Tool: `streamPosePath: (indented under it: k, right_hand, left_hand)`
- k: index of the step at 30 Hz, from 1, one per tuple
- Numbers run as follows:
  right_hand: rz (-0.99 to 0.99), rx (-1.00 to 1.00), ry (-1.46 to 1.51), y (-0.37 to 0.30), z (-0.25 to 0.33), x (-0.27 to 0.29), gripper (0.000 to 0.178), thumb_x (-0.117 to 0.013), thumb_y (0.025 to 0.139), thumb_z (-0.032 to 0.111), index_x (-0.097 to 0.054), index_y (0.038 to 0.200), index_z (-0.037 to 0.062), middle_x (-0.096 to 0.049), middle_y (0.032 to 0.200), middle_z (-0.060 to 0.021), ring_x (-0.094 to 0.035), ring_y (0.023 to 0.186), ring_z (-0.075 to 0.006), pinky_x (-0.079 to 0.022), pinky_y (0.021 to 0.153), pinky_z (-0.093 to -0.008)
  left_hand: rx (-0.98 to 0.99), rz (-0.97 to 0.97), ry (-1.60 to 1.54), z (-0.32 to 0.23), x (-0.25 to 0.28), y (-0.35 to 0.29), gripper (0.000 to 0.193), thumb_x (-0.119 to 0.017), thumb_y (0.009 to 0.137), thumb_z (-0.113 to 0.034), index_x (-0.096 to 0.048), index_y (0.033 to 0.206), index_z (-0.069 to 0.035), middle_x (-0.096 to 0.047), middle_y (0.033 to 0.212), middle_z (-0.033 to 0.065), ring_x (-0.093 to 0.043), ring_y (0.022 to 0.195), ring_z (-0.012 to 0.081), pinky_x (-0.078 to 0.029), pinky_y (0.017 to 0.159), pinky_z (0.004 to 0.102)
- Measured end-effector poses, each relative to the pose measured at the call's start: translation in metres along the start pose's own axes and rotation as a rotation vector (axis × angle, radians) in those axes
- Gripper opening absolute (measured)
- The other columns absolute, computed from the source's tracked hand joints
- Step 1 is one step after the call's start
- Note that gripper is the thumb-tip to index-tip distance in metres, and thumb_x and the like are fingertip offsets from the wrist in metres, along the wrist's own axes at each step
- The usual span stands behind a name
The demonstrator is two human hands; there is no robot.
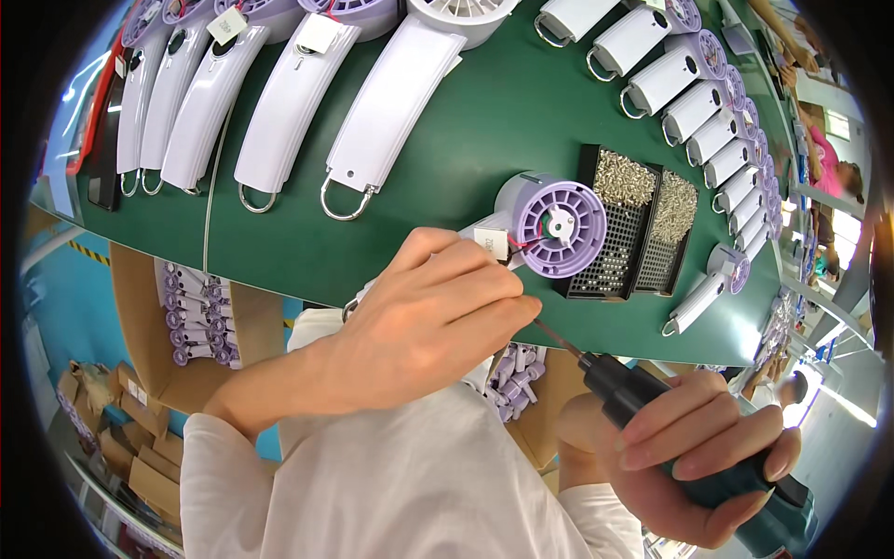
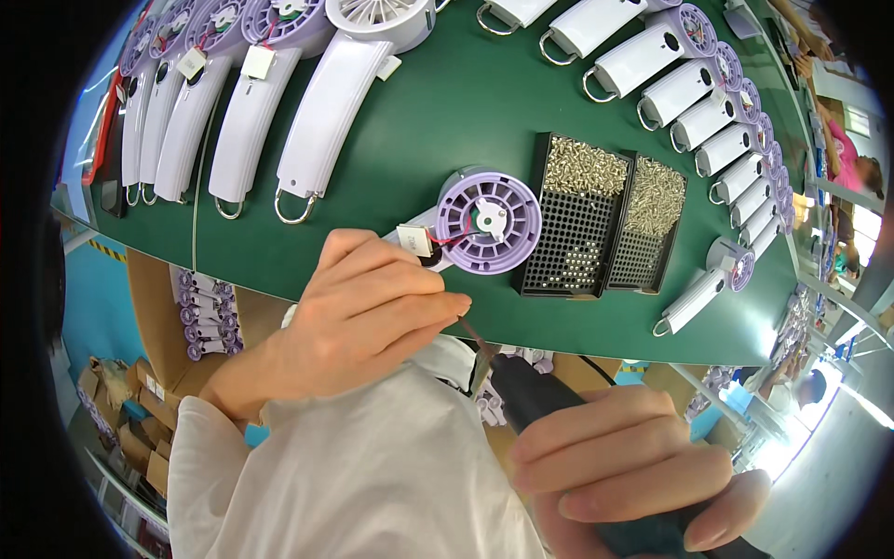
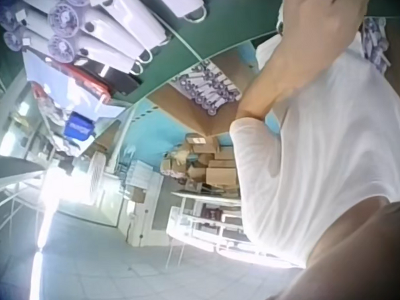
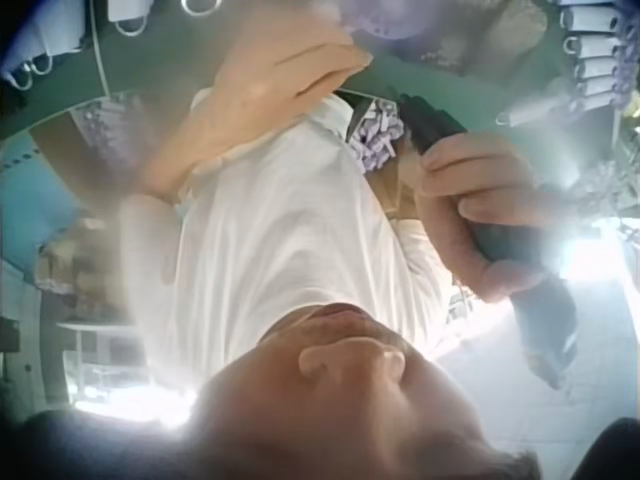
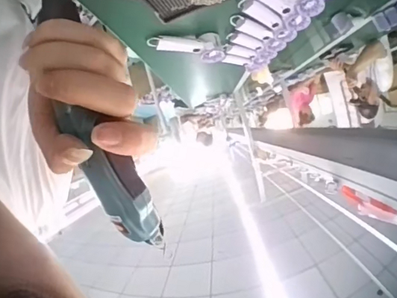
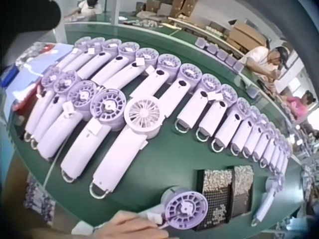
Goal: Assembling portable handheld fans by securing components with an electric screwdriver.
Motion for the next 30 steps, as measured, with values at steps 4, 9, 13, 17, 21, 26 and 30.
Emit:
streamPosePath:
  k: [4,9,13,17,21,26,30]
  right_hand:
    - [0.001,-0.007,-0.010,-0.001,-0.003,-0.002,0.027,-0.046,0.091,0.025,-0.040,0.098,0.0001,-0.041,0.063,-0.0066,-0.036,0.034,-0.0158,-0.038,0.034,-0.0283]
    - [-0.016,0.017,0.026,0.001,-0.003,-0.003,0.027,-0.046,0.091,0.025,-0.040,0.098,0.0001,-0.041,0.063,-0.0063,-0.036,0.034,-0.0157,-0.036,0.033,-0.0279]
    - [0.007,0.022,-0.010,0.011,-0.001,0.005,0.027,-0.047,0.090,0.025,-0.041,0.098,-0.0003,-0.040,0.064,-0.0066,-0.036,0.034,-0.0153,-0.034,0.034,-0.0276]
    - [0.065,-0.028,-0.024,0.021,-0.007,0.006,0.027,-0.047,0.089,0.025,-0.044,0.098,-0.0010,-0.039,0.066,-0.0074,-0.035,0.036,-0.0152,-0.032,0.034,-0.0291]
    - [-0.016,-0.048,-0.045,0.020,-0.015,0.002,0.029,-0.044,0.090,0.026,-0.045,0.101,-0.0005,-0.040,0.068,-0.0076,-0.034,0.036,-0.0154,-0.031,0.034,-0.0296]
    - [0.008,-0.084,-0.081,0.019,-0.021,-0.001,0.029,-0.043,0.091,0.027,-0.045,0.101,0.0002,-0.040,0.068,-0.0080,-0.034,0.035,-0.0162,-0.032,0.035,-0.0309]
    - [0.010,-0.107,-0.153,0.016,-0.026,-0.005,0.029,-0.043,0.091,0.027,-0.045,0.101,0.0005,-0.041,0.066,-0.0084,-0.033,0.033,-0.0164,-0.032,0.034,-0.0313]
  left_hand:
    - [0.009,-0.018,0.001,0.001,0.000,-0.001,0.026,-0.076,0.062,-0.003,-0.069,0.087,-0.004,-0.061,0.082,0.0017,-0.058,0.074,0.0170,-0.039,0.072,0.0313]
    - [0.052,0.041,-0.033,0.000,0.005,0.002,0.039,-0.078,0.061,-0.004,-0.067,0.097,-0.004,-0.060,0.087,0.0038,-0.057,0.078,0.0188,-0.040,0.073,0.0322]
    - [0.179,0.023,0.161,-0.001,0.015,0.002,0.061,-0.081,0.059,-0.010,-0.060,0.117,-0.009,-0.053,0.107,0.0095,-0.051,0.094,0.0277,-0.039,0.079,0.0371]
    - [0.260,0.116,0.322,0.003,0.015,-0.003,0.064,-0.077,0.063,-0.012,-0.059,0.124,-0.022,-0.053,0.108,0.0103,-0.051,0.093,0.0285,-0.040,0.084,0.0388]
    - [0.124,0.146,0.502,0.009,0.005,-0.010,0.061,-0.063,0.066,-0.006,-0.060,0.123,-0.026,-0.055,0.103,0.0111,-0.053,0.086,0.0257,-0.044,0.073,0.0332]
    - [0.129,0.143,0.493,0.011,0.005,-0.010,0.066,-0.062,0.063,-0.004,-0.060,0.124,-0.029,-0.055,0.100,0.0104,-0.051,0.078,0.0229,-0.044,0.065,0.0295]
    - [0.135,0.145,0.475,0.012,0.005,-0.010,0.067,-0.061,0.062,-0.004,-0.060,0.124,-0.030,-0.055,0.100,0.0108,-0.051,0.075,0.0219,-0.044,0.062,0.0282]
Point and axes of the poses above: each hand's wrist, its own y-axis towards the middle knuckle, its own x-axis out of the back of the hand, z = x × y, the point moved 3 cm from there along y, towards the middle knuckle
